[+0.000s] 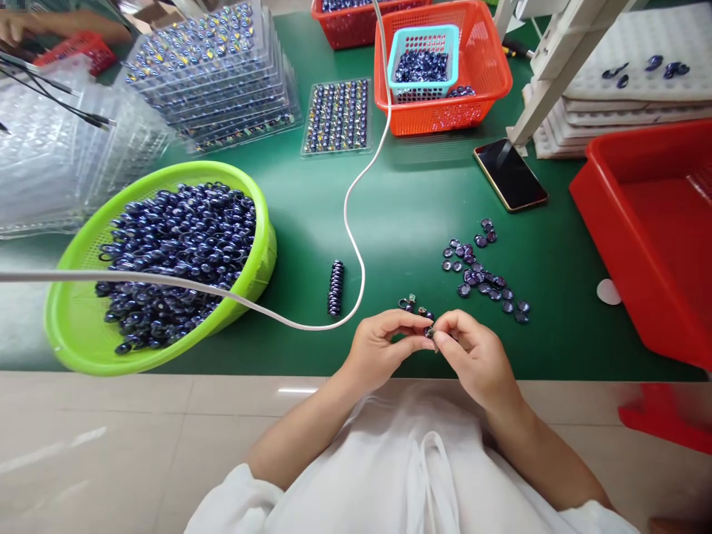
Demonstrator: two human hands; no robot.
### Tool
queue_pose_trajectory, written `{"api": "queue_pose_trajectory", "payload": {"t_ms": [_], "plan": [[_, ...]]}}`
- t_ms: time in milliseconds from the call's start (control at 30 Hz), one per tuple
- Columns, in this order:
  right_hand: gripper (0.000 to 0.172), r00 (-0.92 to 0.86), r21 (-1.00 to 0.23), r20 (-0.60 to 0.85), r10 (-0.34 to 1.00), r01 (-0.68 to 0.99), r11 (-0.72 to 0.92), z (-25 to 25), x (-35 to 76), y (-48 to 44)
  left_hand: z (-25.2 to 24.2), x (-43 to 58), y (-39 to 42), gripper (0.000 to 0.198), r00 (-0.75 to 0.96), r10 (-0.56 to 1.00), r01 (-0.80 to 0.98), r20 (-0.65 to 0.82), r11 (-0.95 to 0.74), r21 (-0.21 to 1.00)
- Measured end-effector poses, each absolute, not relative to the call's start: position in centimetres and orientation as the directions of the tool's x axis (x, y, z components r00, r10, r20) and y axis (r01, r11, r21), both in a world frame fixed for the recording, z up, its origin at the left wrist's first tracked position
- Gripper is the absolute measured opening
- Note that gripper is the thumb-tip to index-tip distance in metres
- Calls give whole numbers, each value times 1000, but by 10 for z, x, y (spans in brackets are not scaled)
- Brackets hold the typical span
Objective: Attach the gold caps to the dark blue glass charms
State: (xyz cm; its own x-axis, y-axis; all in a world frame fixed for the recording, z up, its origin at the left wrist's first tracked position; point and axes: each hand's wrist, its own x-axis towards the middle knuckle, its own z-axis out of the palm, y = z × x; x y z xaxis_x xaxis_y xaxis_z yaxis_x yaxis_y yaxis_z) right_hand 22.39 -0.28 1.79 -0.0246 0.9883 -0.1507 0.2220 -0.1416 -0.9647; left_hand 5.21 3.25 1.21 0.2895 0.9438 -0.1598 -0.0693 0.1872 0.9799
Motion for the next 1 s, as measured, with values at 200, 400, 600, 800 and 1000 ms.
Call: {"api": "queue_pose_trajectory", "payload": {"t_ms": [200,400,600,800,1000], "plan": [[13,-53,-960,-228,972,180,-215,19,225,-1,17,47,36,18,353,934,36,44,-61,998],[16,-72,-957,-263,962,145,-250,17,225,1,15,45,35,18,327,945,111,-2,-36,993],[17,-88,-935,-341,936,133,-328,17,224,3,15,44,35,13,350,936,119,39,-86,989],[17,-103,-924,-380,919,96,-371,19,222,6,15,45,28,18,318,948,79,26,-54,995],[17,-79,-945,-306,949,141,-294,22,217,6,18,49,25,18,258,938,-58,-233,256,965]]}}
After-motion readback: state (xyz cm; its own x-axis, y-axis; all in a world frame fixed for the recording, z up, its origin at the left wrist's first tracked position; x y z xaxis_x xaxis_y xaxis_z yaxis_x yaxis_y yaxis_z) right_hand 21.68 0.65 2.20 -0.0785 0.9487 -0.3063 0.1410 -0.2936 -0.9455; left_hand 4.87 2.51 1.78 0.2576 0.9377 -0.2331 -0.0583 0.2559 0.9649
